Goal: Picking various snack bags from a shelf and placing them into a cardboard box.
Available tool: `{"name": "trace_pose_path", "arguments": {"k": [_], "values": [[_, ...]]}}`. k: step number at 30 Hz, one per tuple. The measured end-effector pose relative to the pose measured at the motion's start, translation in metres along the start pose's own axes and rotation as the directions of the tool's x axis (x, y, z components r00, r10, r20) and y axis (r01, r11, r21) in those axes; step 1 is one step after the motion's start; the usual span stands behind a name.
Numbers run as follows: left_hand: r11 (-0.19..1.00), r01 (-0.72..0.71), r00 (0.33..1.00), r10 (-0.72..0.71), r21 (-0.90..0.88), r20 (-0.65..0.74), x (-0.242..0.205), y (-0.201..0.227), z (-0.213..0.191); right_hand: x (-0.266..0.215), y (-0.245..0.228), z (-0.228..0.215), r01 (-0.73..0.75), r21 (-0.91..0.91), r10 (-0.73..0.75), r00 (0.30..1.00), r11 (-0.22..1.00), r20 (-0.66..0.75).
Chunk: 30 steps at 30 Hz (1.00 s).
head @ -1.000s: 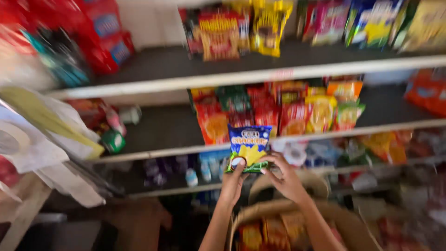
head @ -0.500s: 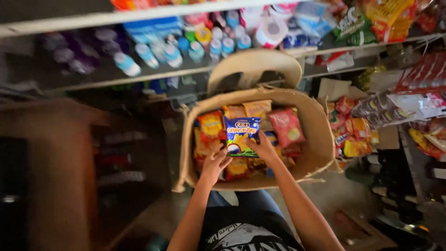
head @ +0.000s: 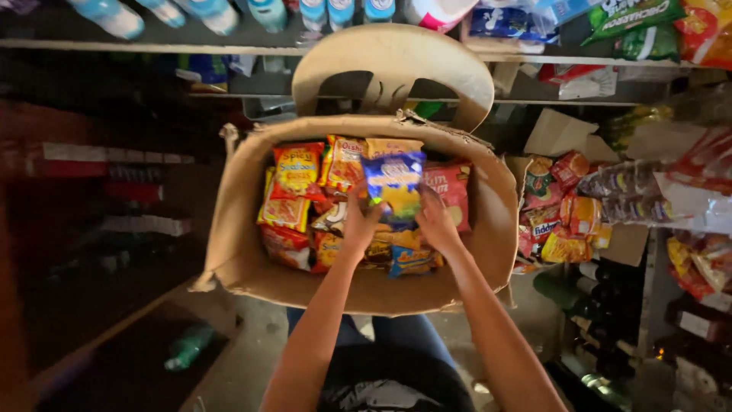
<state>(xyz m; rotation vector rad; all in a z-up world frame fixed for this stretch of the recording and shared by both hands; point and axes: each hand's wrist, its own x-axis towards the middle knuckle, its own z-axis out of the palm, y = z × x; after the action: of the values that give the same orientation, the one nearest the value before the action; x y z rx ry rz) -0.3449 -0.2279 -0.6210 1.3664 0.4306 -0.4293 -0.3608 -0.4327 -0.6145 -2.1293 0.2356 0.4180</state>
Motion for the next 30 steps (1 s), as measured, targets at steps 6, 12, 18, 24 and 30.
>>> {"name": "trace_pose_path", "arguments": {"k": [6,12,18,24,30], "values": [[0.924,-0.295,0.931,0.335,0.243,-0.143,0.019,0.009,0.010,-0.002,-0.016,-0.013,0.109,-0.658,-0.043,0.992,0.745,0.115],[0.763,-0.405,0.899,0.432,0.504,0.070,0.026,0.011,0.020,0.010,0.011,-0.024,0.188,-0.328,-0.266,0.941,0.926,-0.212],[0.780,-0.272,0.931,0.361,0.564,-0.050,0.022,0.003,0.029,-0.010,0.018,-0.036,0.217,-0.297,-0.319,0.879,0.930,-0.356],[0.710,0.045,0.996,-0.086,0.703,0.023,0.014,0.032,0.061,0.018,0.066,-0.036,0.286,0.122,-0.203,0.868,0.950,-0.454],[0.681,-0.067,0.998,0.042,0.729,0.052,0.052,0.002,0.082,0.015,0.043,-0.045,0.182,-0.407,-0.262,0.954,0.895,-0.149]]}}
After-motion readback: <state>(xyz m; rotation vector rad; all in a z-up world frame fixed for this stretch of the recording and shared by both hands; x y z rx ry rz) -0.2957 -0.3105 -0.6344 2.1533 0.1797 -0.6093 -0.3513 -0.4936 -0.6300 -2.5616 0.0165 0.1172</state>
